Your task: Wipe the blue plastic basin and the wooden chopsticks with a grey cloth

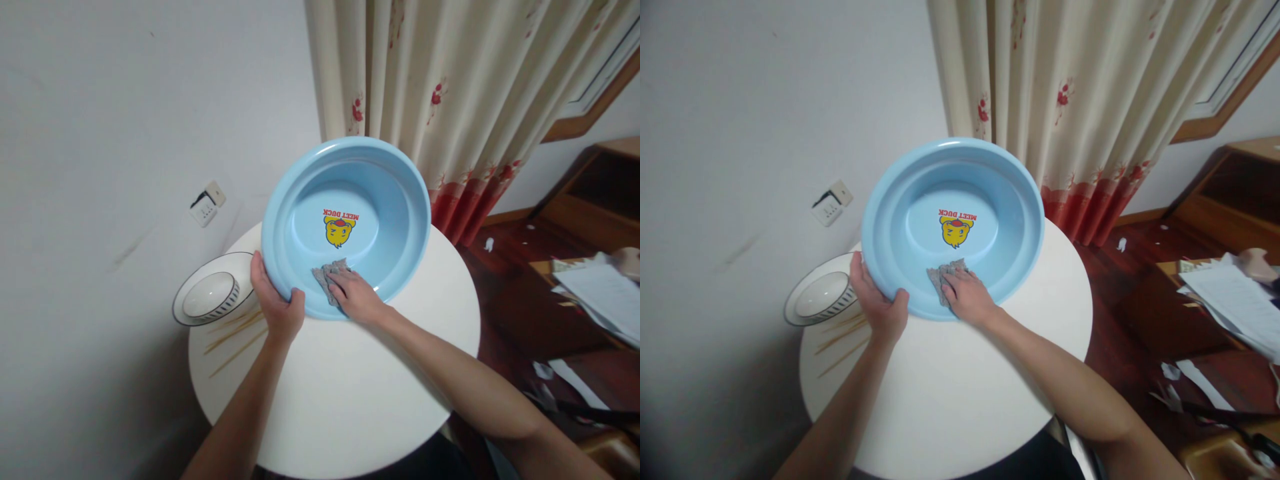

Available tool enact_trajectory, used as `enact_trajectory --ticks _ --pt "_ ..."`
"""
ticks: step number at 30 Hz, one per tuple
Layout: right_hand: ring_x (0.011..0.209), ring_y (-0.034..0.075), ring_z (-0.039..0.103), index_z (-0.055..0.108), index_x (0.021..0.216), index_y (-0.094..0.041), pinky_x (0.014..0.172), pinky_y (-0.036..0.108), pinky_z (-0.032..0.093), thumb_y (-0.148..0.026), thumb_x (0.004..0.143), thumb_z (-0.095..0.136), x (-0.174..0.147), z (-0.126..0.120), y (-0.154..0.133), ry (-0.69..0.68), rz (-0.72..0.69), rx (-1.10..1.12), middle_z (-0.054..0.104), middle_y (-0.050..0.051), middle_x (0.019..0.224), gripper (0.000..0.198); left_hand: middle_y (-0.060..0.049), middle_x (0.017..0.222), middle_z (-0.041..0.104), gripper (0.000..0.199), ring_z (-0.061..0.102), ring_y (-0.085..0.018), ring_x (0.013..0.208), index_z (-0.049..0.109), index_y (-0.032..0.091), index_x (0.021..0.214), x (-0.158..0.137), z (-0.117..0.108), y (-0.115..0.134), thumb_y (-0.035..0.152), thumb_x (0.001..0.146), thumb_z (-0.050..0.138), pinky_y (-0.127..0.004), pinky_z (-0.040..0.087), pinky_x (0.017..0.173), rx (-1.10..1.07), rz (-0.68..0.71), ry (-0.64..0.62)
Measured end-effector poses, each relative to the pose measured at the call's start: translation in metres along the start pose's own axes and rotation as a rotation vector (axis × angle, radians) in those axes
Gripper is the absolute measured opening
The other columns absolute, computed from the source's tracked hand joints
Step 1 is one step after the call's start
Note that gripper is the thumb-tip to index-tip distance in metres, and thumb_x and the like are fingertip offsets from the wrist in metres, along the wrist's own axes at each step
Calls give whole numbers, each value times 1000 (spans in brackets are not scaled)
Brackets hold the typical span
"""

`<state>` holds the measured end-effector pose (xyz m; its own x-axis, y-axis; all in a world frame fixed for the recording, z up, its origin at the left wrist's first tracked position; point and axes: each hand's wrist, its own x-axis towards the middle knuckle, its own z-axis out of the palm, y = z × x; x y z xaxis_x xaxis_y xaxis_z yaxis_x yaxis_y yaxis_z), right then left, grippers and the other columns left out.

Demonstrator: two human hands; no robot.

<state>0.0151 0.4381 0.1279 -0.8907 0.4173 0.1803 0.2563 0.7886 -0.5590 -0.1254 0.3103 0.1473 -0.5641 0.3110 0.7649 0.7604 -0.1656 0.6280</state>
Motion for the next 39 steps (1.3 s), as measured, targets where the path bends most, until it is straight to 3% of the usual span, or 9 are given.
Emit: enact_trajectory --ticks 5,10,13,17,22,26,29,33,39 --pt "152 31 41 56 149 -15 127 55 23 -37 109 36 -4 -8 4 -7 213 -207 56 16 156 50 -19 146 52 88 52 -31 141 36 15 145 8 4 -4 14 60 60 -46 34 126 -45 17 81" --pt "158 38 28 56 148 -6 127 65 1 -31 105 39 -2 -23 25 121 406 -428 46 23 161 52 -19 150 51 86 50 -31 144 41 13 148 13 1 -11 13 64 61 -44 36 125 -102 51 71" --pt "159 37 25 58 145 -4 127 64 -2 -30 105 40 0 -29 37 185 424 -462 43 24 164 51 -18 153 49 84 49 -31 145 43 15 151 12 -2 -12 16 69 64 -41 41 121 -77 40 49" --pt "158 37 27 61 142 -6 127 63 4 -31 104 43 0 -22 37 124 406 -446 43 24 163 49 -17 149 51 82 53 -29 137 43 17 153 9 -2 -14 21 75 68 -39 48 112 -46 6 16" --pt "152 34 40 62 139 -10 126 57 19 -33 106 44 2 -9 26 41 290 -335 52 21 157 44 -14 129 59 74 62 -23 115 44 19 147 8 2 -17 28 80 72 -35 54 99 -77 -21 78" --pt "140 28 54 69 127 -17 122 47 32 -32 108 45 5 -7 21 68 139 -183 65 14 144 35 -15 134 59 66 61 -25 122 49 19 142 8 3 -15 32 83 76 -36 54 99 -80 4 50" --pt "132 24 59 70 128 -20 118 41 39 -33 108 45 8 -4 20 70 -7 -45 70 11 137 34 -18 147 53 79 57 -29 132 44 19 151 6 1 -16 31 81 78 -40 52 107 -9 -2 -6" --pt "145 25 50 58 147 -16 123 43 35 -39 110 40 9 3 20 50 -113 76 60 13 152 47 -19 162 39 98 43 -33 149 29 20 162 3 0 -19 22 77 76 -43 45 119 21 7 -80" --pt "159 38 28 48 158 -23 123 68 25 -49 110 38 2 -4 13 -42 10 -20 37 16 169 56 -17 160 41 96 42 -31 150 30 20 163 3 -2 -18 8 74 65 -43 39 124 29 20 -83"
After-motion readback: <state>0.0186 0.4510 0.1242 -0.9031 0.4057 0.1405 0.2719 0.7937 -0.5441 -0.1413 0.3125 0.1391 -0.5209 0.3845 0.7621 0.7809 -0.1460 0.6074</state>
